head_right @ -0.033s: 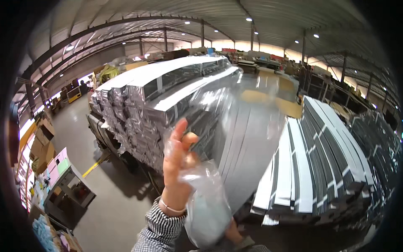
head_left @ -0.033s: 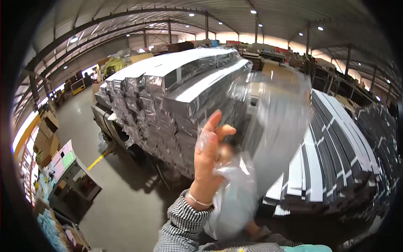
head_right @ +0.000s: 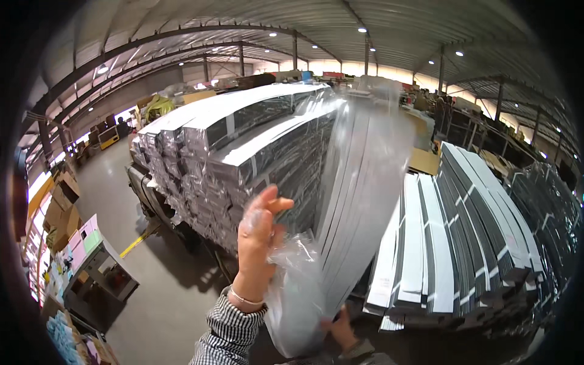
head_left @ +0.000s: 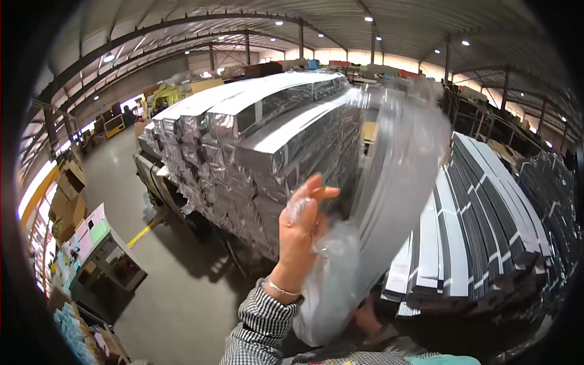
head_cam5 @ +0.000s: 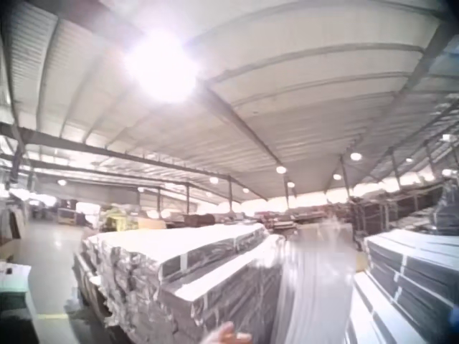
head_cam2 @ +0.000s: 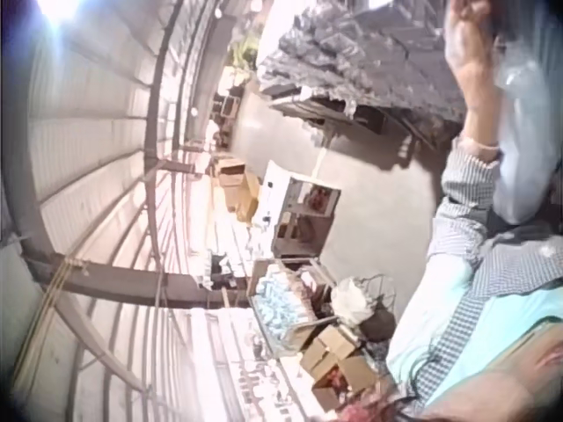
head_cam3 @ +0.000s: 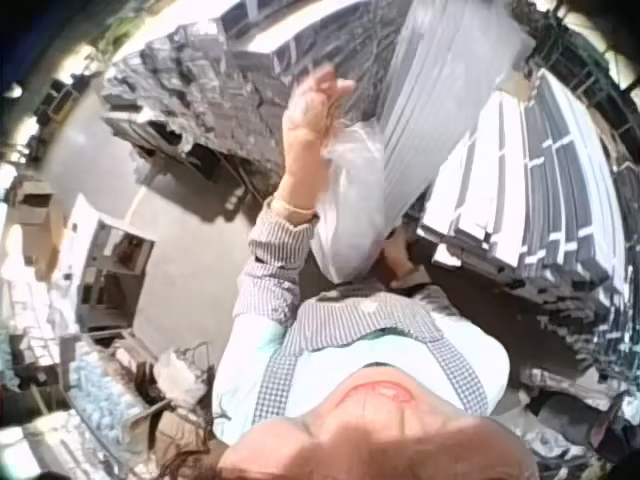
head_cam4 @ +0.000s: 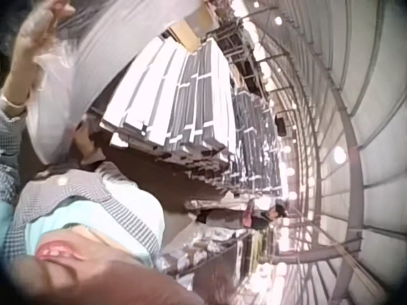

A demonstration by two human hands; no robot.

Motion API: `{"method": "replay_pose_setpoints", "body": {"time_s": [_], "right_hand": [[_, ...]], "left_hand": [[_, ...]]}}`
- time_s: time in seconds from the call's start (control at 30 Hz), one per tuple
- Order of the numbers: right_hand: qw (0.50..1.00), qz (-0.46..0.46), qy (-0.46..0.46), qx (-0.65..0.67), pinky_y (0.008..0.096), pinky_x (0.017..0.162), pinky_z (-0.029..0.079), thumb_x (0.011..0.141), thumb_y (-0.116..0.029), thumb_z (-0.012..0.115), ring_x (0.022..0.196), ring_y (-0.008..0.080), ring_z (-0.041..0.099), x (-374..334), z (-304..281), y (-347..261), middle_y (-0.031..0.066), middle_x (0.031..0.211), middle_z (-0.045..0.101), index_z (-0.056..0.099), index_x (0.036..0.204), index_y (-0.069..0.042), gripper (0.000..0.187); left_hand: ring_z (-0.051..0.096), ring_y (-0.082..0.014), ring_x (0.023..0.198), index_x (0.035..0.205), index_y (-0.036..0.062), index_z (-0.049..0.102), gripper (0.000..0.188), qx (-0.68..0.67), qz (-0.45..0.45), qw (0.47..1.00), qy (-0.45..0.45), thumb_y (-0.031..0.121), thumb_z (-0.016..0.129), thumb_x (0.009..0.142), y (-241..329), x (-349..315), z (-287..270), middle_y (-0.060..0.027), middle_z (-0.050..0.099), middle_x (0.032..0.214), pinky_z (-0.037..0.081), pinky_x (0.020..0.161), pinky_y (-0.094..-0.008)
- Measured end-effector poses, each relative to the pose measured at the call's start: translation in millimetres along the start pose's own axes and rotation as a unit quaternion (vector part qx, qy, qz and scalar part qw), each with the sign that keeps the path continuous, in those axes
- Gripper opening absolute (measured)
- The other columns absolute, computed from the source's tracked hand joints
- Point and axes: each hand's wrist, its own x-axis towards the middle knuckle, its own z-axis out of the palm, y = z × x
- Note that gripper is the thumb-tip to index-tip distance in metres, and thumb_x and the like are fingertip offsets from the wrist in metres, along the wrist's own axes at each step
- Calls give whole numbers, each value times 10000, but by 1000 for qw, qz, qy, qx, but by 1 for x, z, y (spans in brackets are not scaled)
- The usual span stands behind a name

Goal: Placing long white building components into individual plastic bags and stacking them.

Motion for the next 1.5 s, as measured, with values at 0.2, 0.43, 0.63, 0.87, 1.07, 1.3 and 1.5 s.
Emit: {"method": "replay_pose_setpoints", "body": {"time_s": [0.2, 0.43, 0.63, 0.87, 1.07, 1.3, 1.5], "right_hand": [[971, -240, 0, 8, 310, 936, 515, 985, -208, 620, 1092, 198, 616, 250, -12, -292, 130, 1245, 612, 452, 1392, 33, 502], [970, -209, 70, 103, 347, 799, 526, 985, -386, 594, 849, 206, 662, 611, -24, -434, 102, 921, 711, 682, 1035, 89, 486], [882, -384, 119, -246, 430, 1081, 389, 1054, -461, 392, 1311, 433, 486, 511, 177, -317, 241, 1326, 594, 580, 1313, 37, 591], [845, -439, 72, -297, 455, 1143, 345, 877, -148, 683, 1381, 381, 418, 259, 25, -200, 190, 1404, 525, 591, 1262, 28, 433], [733, -203, 362, -539, 512, 1095, 357, 803, -174, 741, 1327, 436, 415, 114, -269, -112, 226, 1413, 473, 570, 1285, -8, 537], [682, 162, 254, -666, 645, 1048, 316, 715, -361, 755, 1454, 450, 203, 30, -328, -104, 243, 1611, 167, 278, 1551, -161, 983], [739, 62, 218, -635, 637, 1042, 308, 846, -375, 704, 1462, 426, 208, -72, -251, -172, 155, 1571, 340, 577, 1360, -83, 604]], "left_hand": [[378, 6, 557, 1463, 13, 437, 503, 253, 9, 958, 138, -18, 503, 965, -52, 17, -116, -99, 607, 1368, 329, 484, -174], [623, -82, 848, 1221, -22, 641, 340, 330, -72, 923, 185, -20, 660, 882, -89, -20, -117, -104, 694, 1145, 494, 722, -228], [603, -189, 785, 1245, -59, 628, 376, 405, 37, 892, 200, 143, 558, 936, -85, -47, -73, -141, 673, 925, 500, 672, -296], [549, -153, 1061, 1163, -13, 621, 257, 427, 17, 877, 218, 17, 537, 922, -101, -97, -66, -72, 630, 1124, 451, 856, -268], [395, -11, 615, 1204, 15, 599, 259, 395, 39, 894, 210, 11, 496, 967, -105, -164, -47, -79, 643, 1107, 316, 532, -171], [431, -1, 657, 1258, 12, 575, 282, 318, -21, 940, 120, 12, 539, 979, -112, -210, 40, -90, 651, 1202, 334, 548, -165], [468, -36, 608, 1280, 7, 568, 297, 120, -125, 977, 122, 23, 560, 984, -130, -207, 85, -137, 665, 1168, 383, 538, -176]]}}
